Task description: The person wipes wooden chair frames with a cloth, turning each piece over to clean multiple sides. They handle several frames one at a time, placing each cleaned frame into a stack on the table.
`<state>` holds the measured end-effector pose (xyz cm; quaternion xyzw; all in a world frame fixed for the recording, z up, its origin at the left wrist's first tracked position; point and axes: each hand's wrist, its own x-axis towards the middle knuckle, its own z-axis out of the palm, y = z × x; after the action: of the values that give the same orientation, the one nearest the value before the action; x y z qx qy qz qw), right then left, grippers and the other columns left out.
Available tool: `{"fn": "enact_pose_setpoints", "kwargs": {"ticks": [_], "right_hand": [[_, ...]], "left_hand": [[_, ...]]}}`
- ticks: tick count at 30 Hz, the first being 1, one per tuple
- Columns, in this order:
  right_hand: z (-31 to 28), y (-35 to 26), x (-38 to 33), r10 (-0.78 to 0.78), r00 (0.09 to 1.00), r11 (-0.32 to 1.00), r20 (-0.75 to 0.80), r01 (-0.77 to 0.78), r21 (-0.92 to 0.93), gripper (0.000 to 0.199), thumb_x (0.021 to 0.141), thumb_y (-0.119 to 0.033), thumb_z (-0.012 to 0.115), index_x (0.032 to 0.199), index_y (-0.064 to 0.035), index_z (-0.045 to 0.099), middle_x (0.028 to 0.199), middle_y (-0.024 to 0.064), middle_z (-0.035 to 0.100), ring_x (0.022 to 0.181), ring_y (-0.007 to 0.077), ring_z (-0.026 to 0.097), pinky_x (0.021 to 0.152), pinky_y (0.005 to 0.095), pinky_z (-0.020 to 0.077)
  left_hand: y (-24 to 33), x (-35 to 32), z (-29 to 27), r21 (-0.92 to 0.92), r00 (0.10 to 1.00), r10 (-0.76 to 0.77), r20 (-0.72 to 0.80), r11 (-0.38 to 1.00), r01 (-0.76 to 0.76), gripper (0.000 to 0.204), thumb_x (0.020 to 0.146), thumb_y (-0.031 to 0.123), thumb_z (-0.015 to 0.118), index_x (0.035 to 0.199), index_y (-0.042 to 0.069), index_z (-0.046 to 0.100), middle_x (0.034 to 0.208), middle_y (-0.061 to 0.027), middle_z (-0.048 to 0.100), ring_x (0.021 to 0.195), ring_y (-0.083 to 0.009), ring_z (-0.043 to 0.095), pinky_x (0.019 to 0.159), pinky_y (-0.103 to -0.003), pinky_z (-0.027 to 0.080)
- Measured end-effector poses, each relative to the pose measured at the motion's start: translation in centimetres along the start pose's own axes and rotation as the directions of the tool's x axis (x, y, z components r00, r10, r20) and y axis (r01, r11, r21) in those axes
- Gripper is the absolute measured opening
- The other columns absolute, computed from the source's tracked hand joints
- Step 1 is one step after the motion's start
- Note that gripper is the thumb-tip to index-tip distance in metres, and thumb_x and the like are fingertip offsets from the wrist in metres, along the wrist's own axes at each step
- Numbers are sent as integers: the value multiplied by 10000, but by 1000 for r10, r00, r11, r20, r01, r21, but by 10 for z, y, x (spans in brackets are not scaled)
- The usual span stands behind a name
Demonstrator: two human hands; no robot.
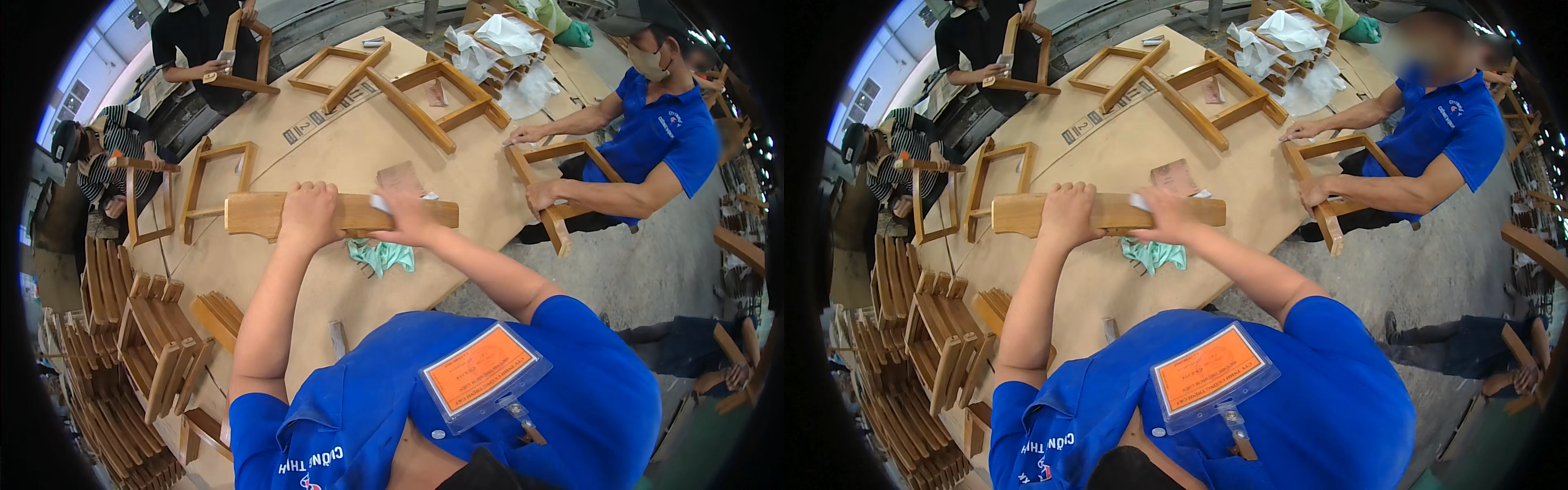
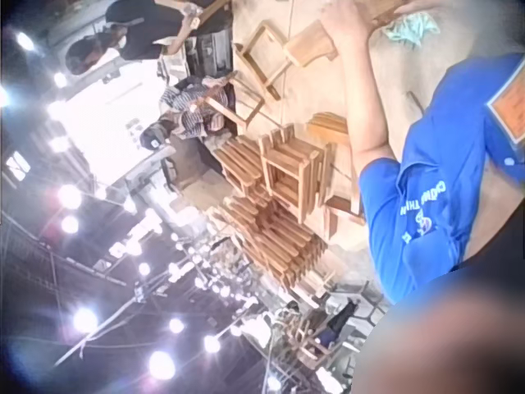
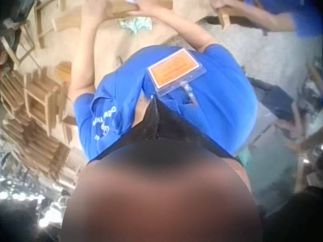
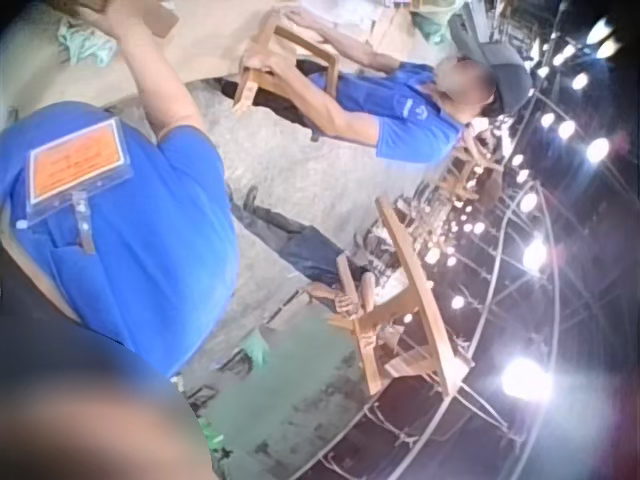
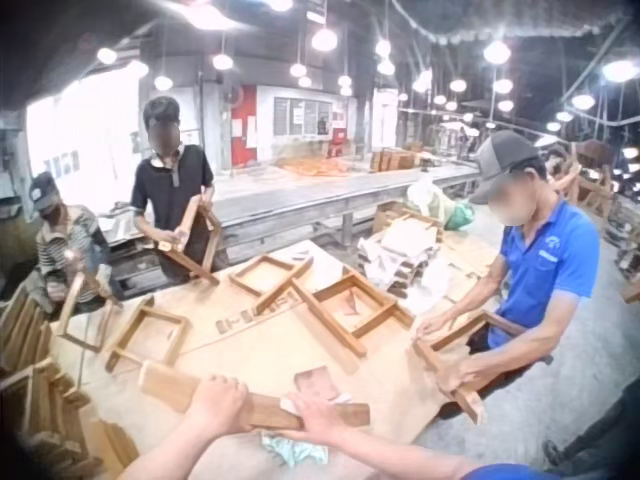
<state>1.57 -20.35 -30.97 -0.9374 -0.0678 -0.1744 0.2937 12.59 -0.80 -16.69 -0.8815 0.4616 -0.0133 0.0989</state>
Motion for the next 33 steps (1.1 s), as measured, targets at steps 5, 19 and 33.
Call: {"fn": "enact_pose_setpoints", "kwargs": {"ticks": [5,19,33], "right_hand": [[-29,35,-47,92,995,993,40,-89,-82,828,682,-505,761,1297,-51,441,1208,201,527,1131,400,489,971,485,381],[-31,16,-44,123,990,989,67,-117,-87,817,710,-517,722,1297,-24,440,1241,207,512,1147,381,477,962,477,379],[-43,68,-105,297,940,932,165,-249,-262,771,739,-429,754,1327,-38,444,1251,185,540,1173,372,498,993,453,391]], "left_hand": [[-23,-11,6,-44,999,-5,-37,999,4,622,498,418,871,945,103,573,919,-65,616,922,-256,592,870,-385,417],[-44,-16,8,-94,997,-43,65,994,49,591,479,287,876,960,102,585,964,-66,627,963,-268,587,909,-402,407],[-30,-58,30,-120,984,-171,39,977,175,588,502,211,848,1016,118,578,994,-56,597,1010,-259,553,921,-375,395]]}}
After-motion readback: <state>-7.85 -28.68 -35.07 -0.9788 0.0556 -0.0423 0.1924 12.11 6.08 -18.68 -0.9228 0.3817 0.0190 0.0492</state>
